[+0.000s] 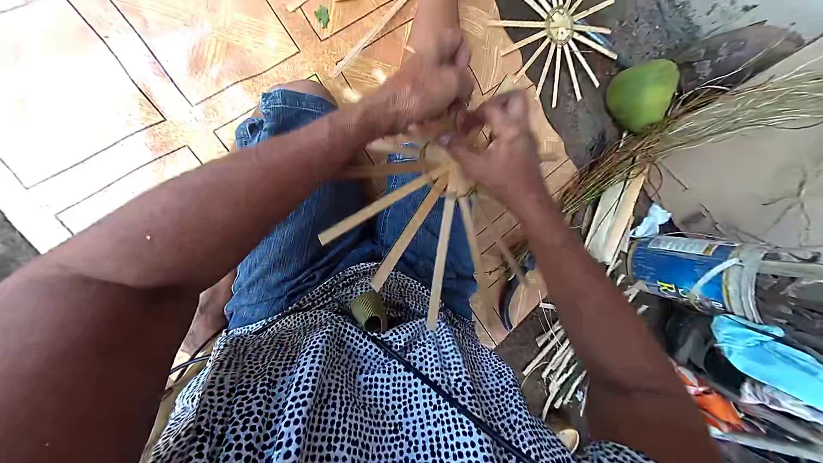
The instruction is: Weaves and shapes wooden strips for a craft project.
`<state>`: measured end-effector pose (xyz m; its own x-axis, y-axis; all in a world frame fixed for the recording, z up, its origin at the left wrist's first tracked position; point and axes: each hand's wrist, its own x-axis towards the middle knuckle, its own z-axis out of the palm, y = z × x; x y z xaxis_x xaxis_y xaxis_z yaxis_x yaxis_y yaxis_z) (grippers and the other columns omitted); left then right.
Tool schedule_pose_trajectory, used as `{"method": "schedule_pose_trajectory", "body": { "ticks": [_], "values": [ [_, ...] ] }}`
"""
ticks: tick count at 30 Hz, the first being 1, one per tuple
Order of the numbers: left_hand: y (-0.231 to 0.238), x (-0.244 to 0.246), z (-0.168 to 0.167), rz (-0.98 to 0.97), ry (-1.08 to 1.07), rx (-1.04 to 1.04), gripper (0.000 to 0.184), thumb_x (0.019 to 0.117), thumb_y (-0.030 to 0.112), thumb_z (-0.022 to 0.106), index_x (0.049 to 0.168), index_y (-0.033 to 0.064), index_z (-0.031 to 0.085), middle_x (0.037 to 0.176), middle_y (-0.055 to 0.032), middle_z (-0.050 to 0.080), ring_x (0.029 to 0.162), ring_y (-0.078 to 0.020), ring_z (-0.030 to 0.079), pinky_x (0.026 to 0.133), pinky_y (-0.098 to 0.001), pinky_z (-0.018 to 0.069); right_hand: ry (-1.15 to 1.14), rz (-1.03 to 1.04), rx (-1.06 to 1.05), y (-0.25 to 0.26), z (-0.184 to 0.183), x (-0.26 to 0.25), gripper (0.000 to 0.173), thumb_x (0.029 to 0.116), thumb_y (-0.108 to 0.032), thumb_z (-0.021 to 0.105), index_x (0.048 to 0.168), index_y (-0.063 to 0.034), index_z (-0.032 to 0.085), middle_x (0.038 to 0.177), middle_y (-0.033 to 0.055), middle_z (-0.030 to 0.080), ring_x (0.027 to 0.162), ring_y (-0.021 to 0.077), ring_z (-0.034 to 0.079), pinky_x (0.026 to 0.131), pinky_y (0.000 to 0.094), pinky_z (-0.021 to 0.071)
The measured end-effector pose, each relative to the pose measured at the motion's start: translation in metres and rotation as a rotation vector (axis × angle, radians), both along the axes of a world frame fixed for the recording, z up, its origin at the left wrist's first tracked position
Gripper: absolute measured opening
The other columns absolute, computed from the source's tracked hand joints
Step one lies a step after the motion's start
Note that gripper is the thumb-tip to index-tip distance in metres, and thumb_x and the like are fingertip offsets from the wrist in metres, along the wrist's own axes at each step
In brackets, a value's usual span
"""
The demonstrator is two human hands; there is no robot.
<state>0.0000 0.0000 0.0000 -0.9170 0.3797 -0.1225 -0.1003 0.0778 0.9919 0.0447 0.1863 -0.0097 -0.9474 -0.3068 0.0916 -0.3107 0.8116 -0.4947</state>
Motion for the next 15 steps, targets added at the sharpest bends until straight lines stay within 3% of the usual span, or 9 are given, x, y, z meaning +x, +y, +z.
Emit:
{"method": "schedule_pose_trajectory", "body": {
  "ticks": [1,3,5,8,11,15],
  "values": [
    [0.0,0.011,-0.018,-0.017,-0.011,-0.015,0.011,0.0958,0.004,0.058,0.103,0.003,0.05,0.071,-0.0059,0.064,0.055,-0.0107,0.057,0.051,-0.027,0.0455,0.007,-0.015,-0.065,0.004,-0.027,0.009,0.054,0.0845,-0.051,0.079,0.11,-0.0038,0.072,0.119,0.0214,0.06,0.102,0.0319,0.063,0.082,0.0484,0.0561],
    [-0.006,0.031,-0.045,-0.04,0.023,-0.035,0.013,0.0975,0.006,0.058,0.106,0.0023,0.049,0.079,-0.0072,0.063,0.065,-0.0143,0.064,0.061,-0.0327,0.0552,0.064,-0.06,-0.177,0.003,-0.063,0.025,0.057,0.0799,-0.046,0.085,0.116,-0.0042,0.072,0.118,0.0202,0.061,0.103,0.033,0.061,0.084,0.0503,0.0525],
    [-0.009,0.048,-0.06,0.023,0.105,0.012,0.012,0.1001,0.01,0.057,0.106,0.0058,0.047,0.077,-0.0019,0.065,0.064,-0.0074,0.063,0.059,-0.0252,0.0508,0.192,-0.005,-0.264,0.0,-0.08,0.035,0.048,0.0828,-0.035,0.085,0.116,-0.0023,0.073,0.111,0.0179,0.066,0.1,0.0287,0.062,0.086,0.0461,0.0498],
    [-0.01,0.061,-0.068,0.115,0.267,0.129,0.015,0.0996,0.009,0.058,0.105,0.0065,0.045,0.078,0.0007,0.064,0.066,-0.0047,0.063,0.062,-0.0218,0.0528,0.283,0.175,-0.37,-0.005,-0.084,0.032,0.024,0.088,-0.018,0.081,0.104,0.0002,0.075,0.103,0.0165,0.07,0.103,0.0257,0.065,0.094,0.0387,0.0519],
    [-0.012,0.067,-0.067,0.142,0.322,0.199,0.015,0.098,0.008,0.059,0.104,0.0067,0.045,0.077,0.0009,0.064,0.065,-0.005,0.063,0.06,-0.0215,0.0519,0.249,0.234,-0.415,-0.003,-0.082,0.026,0.017,0.0893,-0.013,0.078,0.099,0.0008,0.076,0.103,0.017,0.069,0.103,0.0255,0.065,0.095,0.0362,0.0521],
    [-0.023,0.07,-0.068,0.135,0.354,0.234,0.011,0.0913,0.006,0.041,0.098,0.0099,0.048,0.086,0.003,0.069,0.086,-0.0054,0.069,0.082,-0.0278,0.0562,0.225,0.266,-0.431,0.002,-0.08,0.029,0.018,0.0962,-0.009,0.067,0.107,0.0016,0.077,0.105,0.0197,0.068,0.102,0.0251,0.064,0.093,0.035,0.0517]
  ]
}}
